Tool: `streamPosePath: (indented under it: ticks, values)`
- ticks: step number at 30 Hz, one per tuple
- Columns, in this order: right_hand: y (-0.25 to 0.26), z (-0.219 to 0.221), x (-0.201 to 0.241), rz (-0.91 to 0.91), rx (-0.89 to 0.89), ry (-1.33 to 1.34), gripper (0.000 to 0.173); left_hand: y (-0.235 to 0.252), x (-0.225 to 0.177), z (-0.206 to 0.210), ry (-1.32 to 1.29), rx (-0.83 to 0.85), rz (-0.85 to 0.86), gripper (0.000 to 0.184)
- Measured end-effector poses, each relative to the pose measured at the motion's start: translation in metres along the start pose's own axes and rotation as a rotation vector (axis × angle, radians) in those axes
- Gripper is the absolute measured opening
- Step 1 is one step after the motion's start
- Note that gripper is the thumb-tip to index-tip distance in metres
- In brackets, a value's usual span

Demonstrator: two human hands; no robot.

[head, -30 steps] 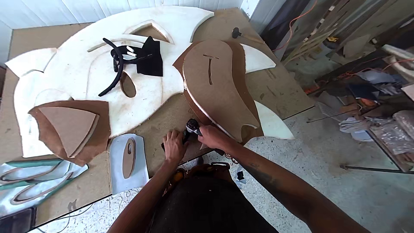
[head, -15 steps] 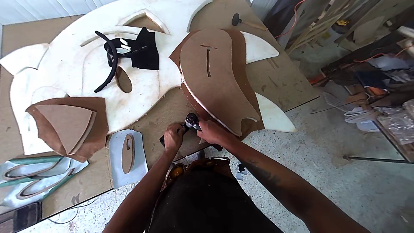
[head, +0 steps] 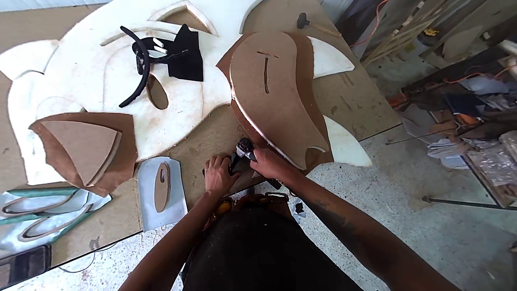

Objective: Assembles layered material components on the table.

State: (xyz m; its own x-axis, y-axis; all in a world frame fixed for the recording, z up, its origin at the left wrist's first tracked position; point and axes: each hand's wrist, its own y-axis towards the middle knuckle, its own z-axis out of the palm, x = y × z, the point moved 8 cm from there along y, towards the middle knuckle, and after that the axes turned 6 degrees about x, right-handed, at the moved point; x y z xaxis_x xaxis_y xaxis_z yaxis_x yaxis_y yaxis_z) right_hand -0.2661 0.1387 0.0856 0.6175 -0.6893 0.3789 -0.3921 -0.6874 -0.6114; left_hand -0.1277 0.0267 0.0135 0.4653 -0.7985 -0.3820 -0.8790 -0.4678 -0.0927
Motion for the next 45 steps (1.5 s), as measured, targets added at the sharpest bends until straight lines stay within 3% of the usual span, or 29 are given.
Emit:
streamPosePath:
  ticks: [5, 8, 13, 23, 36, 45]
  values:
    - [-0.001, -0.001, 0.002, 0.001, -0.016, -0.045, 0.024, 0.012, 0.002, 0.004, -0.128, -0.132, 0.062, 0.017]
    - [-0.001, -0.001, 0.001, -0.002, -0.019, -0.030, 0.023, 0.018, 0.007, 0.002, -0.293, -0.171, 0.040, 0.010]
    - [0.000, 0.001, -0.001, 0.014, -0.012, -0.015, 0.022, 0.026, 0.011, 0.004, -0.350, -0.161, -0.101, 0.010]
    - [-0.011, 0.008, -0.009, 0.035, -0.009, 0.171, 0.031, 0.037, 0.025, 0.005, -0.385, -0.087, -0.178, 0.009]
    - [-0.002, 0.018, 0.010, 0.034, -0.058, -0.014, 0.030, 0.051, 0.036, 0.003, -0.382, 0.111, -0.146, 0.020]
    - [-0.004, 0.019, 0.030, 0.063, -0.073, -0.039, 0.033, 0.057, 0.040, 0.006, -0.354, 0.144, -0.061, 0.021]
